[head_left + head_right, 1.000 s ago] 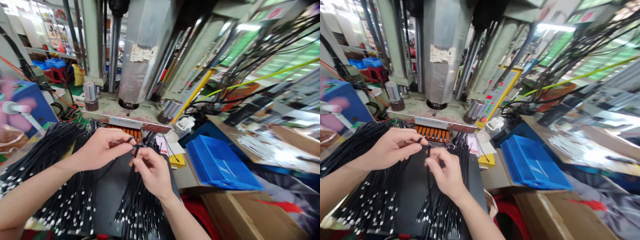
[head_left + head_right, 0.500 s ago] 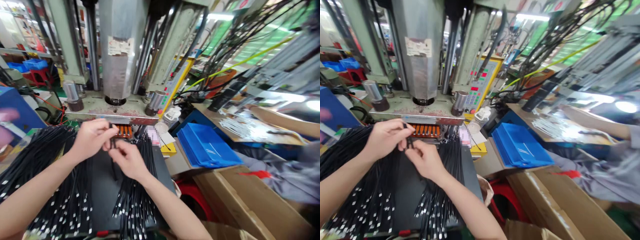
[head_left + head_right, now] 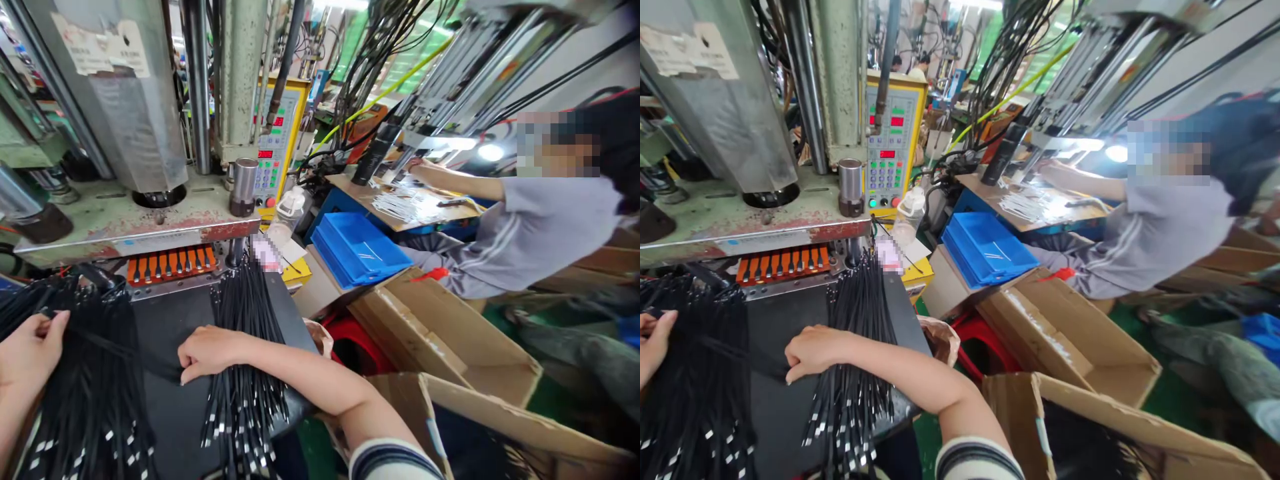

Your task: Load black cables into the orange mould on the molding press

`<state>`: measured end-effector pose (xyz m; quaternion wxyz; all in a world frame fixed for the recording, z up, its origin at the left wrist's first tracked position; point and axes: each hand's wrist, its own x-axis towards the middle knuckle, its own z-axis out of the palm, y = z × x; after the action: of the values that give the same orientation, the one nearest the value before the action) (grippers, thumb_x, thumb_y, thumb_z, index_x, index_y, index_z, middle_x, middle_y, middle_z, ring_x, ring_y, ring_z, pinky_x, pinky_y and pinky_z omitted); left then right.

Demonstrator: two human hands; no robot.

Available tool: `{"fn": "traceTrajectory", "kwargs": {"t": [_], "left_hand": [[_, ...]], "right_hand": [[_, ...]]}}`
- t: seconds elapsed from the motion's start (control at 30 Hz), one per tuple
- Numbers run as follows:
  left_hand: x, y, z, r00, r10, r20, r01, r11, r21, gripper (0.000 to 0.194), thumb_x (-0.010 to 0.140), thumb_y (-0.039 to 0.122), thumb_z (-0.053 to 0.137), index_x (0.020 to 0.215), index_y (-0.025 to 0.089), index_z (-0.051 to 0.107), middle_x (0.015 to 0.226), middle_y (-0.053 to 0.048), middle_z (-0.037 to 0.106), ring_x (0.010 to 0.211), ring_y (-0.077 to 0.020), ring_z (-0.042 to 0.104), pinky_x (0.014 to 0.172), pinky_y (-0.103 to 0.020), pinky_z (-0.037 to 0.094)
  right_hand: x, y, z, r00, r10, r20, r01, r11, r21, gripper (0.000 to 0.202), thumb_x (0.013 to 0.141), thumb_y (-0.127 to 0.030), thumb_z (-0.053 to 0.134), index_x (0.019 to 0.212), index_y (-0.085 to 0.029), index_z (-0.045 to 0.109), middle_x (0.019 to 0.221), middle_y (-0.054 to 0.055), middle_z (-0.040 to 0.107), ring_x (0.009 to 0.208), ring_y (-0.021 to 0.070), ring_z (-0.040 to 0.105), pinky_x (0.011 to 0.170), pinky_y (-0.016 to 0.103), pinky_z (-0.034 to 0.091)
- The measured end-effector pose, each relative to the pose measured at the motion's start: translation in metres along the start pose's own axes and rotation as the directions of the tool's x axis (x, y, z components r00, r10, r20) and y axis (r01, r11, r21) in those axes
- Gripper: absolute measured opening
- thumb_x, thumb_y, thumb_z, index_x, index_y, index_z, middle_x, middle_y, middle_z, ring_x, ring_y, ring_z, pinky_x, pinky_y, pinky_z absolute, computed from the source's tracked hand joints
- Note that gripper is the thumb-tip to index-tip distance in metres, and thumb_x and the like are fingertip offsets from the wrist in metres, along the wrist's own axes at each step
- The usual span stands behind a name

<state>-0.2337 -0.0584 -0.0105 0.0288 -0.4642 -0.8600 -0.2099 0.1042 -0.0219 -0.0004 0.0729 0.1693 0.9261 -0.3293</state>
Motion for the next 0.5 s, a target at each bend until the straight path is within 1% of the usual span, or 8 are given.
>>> {"fn": "traceTrajectory", "kwargs": {"t": [0.07,0.13,0.2,0.27,0.3,0.37,0.47,0.5], "left_hand": [[0.001,0.002,0.004,0.999,0.037,-0.008,-0.036,0.997,0.066,0.039,0.078,0.057,0.044,0.072,0.020,0.054,0.059,0.000,0.057,0.057,-0.0197,0.057,0.051,-0.024,0.034],[0.001,0.007,0.006,0.998,0.054,-0.014,-0.053,0.997,0.058,0.043,0.077,0.056,0.046,0.093,0.018,0.058,0.068,-0.001,0.060,0.063,-0.0210,0.060,0.055,-0.025,0.037],[0.000,0.011,0.006,0.998,0.049,-0.045,-0.046,0.997,0.059,0.064,0.074,0.057,0.048,0.120,0.013,0.052,0.074,-0.002,0.062,0.070,-0.0240,0.062,0.059,-0.028,0.040],[-0.004,0.013,0.004,0.996,0.037,-0.083,-0.032,0.997,0.064,0.079,0.073,0.057,0.048,0.135,0.009,0.041,0.076,-0.003,0.061,0.072,-0.0263,0.061,0.062,-0.031,0.042],[-0.006,0.013,0.003,0.994,0.030,-0.101,-0.025,0.998,0.056,0.081,0.073,0.056,0.048,0.137,0.008,0.038,0.076,-0.003,0.061,0.071,-0.0264,0.061,0.064,-0.032,0.043],[-0.013,0.013,-0.001,0.990,0.023,-0.138,-0.022,1.000,0.009,0.075,0.076,0.054,0.046,0.137,0.011,0.040,0.078,-0.003,0.060,0.068,-0.0246,0.060,0.068,-0.034,0.045],[-0.020,0.016,-0.008,0.984,0.058,-0.167,-0.074,0.993,-0.094,0.060,0.080,0.053,0.045,0.128,0.017,0.050,0.083,-0.004,0.061,0.066,-0.0211,0.060,0.068,-0.032,0.047],[-0.021,0.019,-0.010,0.986,0.093,-0.139,-0.112,0.985,-0.131,0.055,0.080,0.054,0.045,0.121,0.018,0.055,0.085,-0.004,0.062,0.068,-0.0208,0.061,0.067,-0.031,0.048]], "right_hand": [[-0.006,0.006,-0.006,0.994,-0.067,0.081,0.070,0.997,-0.038,0.023,0.088,-0.041,0.062,0.082,-0.019,0.066,0.082,0.000,0.069,0.077,0.0159,0.061,0.062,0.023,0.035],[-0.012,0.011,-0.009,0.979,-0.145,0.143,0.152,0.987,-0.041,0.024,0.088,-0.040,0.062,0.082,-0.018,0.066,0.081,0.000,0.069,0.075,0.0146,0.061,0.062,0.023,0.035],[-0.015,0.015,-0.008,0.971,-0.185,0.150,0.193,0.981,-0.037,0.025,0.089,-0.042,0.061,0.083,-0.018,0.067,0.083,0.000,0.070,0.076,0.0140,0.061,0.061,0.023,0.035],[-0.017,0.017,-0.005,0.975,-0.188,0.121,0.195,0.980,-0.046,0.026,0.089,-0.043,0.061,0.084,-0.018,0.067,0.084,0.000,0.069,0.076,0.0140,0.061,0.060,0.023,0.034],[-0.018,0.018,-0.003,0.977,-0.186,0.105,0.192,0.980,-0.050,0.026,0.088,-0.043,0.062,0.084,-0.018,0.067,0.084,0.000,0.069,0.076,0.0140,0.061,0.060,0.023,0.034],[-0.018,0.020,0.000,0.976,-0.200,0.089,0.204,0.978,-0.045,0.025,0.088,-0.042,0.062,0.085,-0.018,0.067,0.084,0.000,0.069,0.076,0.0136,0.061,0.061,0.023,0.034],[-0.017,0.024,0.001,0.969,-0.231,0.081,0.233,0.972,-0.011,0.024,0.089,-0.040,0.061,0.087,-0.017,0.067,0.083,0.000,0.068,0.076,0.0128,0.061,0.063,0.022,0.036],[-0.017,0.024,0.000,0.967,-0.239,0.082,0.240,0.971,-0.002,0.023,0.089,-0.039,0.061,0.087,-0.017,0.067,0.083,0.000,0.068,0.076,0.0126,0.061,0.063,0.021,0.036]]}}
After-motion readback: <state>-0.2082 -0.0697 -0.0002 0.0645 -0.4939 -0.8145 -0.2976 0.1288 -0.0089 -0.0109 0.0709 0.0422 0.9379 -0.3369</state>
